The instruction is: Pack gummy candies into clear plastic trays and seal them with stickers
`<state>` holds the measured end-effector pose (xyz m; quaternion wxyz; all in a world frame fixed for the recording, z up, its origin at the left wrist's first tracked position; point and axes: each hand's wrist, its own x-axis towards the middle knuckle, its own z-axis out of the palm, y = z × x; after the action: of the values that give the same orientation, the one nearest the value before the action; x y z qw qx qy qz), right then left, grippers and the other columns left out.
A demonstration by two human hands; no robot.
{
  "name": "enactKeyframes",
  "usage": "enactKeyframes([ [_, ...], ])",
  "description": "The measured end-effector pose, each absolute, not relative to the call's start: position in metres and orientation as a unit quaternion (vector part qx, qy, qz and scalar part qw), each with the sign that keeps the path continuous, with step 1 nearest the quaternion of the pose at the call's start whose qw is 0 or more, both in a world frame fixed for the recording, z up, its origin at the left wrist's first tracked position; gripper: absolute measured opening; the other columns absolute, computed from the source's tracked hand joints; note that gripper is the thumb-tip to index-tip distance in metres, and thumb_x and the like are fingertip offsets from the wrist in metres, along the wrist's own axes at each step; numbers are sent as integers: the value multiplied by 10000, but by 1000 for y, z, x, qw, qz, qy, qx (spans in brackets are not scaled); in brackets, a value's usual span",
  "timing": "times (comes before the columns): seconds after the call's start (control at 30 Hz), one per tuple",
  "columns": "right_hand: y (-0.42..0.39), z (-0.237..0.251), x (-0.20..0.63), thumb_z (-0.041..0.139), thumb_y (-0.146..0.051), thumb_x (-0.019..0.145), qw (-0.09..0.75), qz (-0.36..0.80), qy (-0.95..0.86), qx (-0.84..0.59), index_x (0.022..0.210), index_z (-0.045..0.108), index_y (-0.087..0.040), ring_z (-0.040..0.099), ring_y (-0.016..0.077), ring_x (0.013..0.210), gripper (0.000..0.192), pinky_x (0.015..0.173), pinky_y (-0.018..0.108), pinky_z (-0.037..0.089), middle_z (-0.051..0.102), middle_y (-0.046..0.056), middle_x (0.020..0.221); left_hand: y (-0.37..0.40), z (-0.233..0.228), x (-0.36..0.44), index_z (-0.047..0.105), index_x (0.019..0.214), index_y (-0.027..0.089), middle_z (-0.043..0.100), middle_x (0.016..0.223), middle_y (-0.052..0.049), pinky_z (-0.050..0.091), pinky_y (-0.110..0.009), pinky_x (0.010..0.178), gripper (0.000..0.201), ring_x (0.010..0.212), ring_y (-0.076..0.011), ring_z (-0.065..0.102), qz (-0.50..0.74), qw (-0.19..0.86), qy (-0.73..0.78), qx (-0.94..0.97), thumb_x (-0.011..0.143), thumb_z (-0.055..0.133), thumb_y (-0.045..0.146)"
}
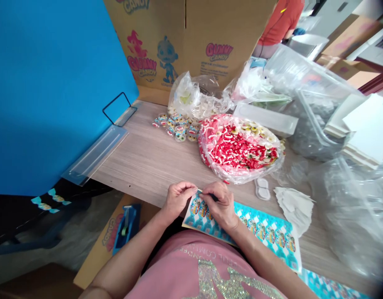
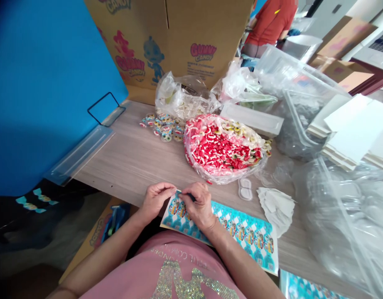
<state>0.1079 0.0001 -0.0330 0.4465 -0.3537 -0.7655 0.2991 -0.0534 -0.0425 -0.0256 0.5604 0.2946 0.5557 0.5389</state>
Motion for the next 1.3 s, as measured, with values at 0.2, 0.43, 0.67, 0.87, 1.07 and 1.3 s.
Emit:
enactKeyframes([
  [0.2, 0, -28, 108, 655, -161, 889, 421, 219, -822, -313, 902, 650, -227, 661, 177, 771, 67, 808, 400, 447, 717, 4, 814, -40, -28, -54, 659, 675, 146, 612, 582, 21, 423, -223, 570, 210, 542, -99, 521, 545, 591, 540, 250, 675, 765, 327],
  [0.43, 13, -34, 127, 707, -313, 873, 290, 299, -833, -365, 1046, 698, -246, 675, 229, 924, 186, 869, 423, 486, 741, 45, 981, -42, -26, -56, 630, 701, 150, 555, 597, 34, 370, -209, 545, 214, 546, -86, 456, 550, 536, 565, 302, 718, 710, 347],
  [0.67, 6, -34, 118, 677, -251, 895, 361, 210, -831, -367, 902, 717, -233, 655, 212, 848, 45, 831, 418, 449, 750, 35, 912, -38, -26, -53, 611, 720, 155, 554, 625, 24, 388, -213, 567, 218, 576, -97, 465, 570, 524, 562, 292, 741, 690, 357],
  [0.87, 11, -36, 129, 679, -334, 897, 325, 211, -834, -391, 1150, 685, -230, 657, 249, 937, 273, 862, 447, 463, 741, 75, 1028, -37, -33, -61, 607, 761, 171, 540, 650, 22, 393, -221, 588, 205, 599, -109, 468, 580, 447, 587, 344, 795, 652, 367],
  [1.07, 18, -32, 133, 641, -277, 911, 338, 272, -808, -399, 890, 733, -235, 660, 205, 786, 103, 782, 387, 488, 731, 28, 813, -36, -35, -65, 603, 781, 175, 524, 644, 25, 381, -226, 585, 177, 592, -112, 454, 562, 390, 602, 412, 834, 614, 343],
  [1.3, 8, -37, 130, 637, -213, 900, 390, 190, -813, -389, 928, 703, -249, 654, 204, 809, 80, 831, 420, 467, 752, 22, 878, -33, -35, -63, 585, 758, 182, 511, 634, 31, 372, -225, 569, 200, 580, -112, 442, 572, 417, 601, 370, 823, 617, 369],
])
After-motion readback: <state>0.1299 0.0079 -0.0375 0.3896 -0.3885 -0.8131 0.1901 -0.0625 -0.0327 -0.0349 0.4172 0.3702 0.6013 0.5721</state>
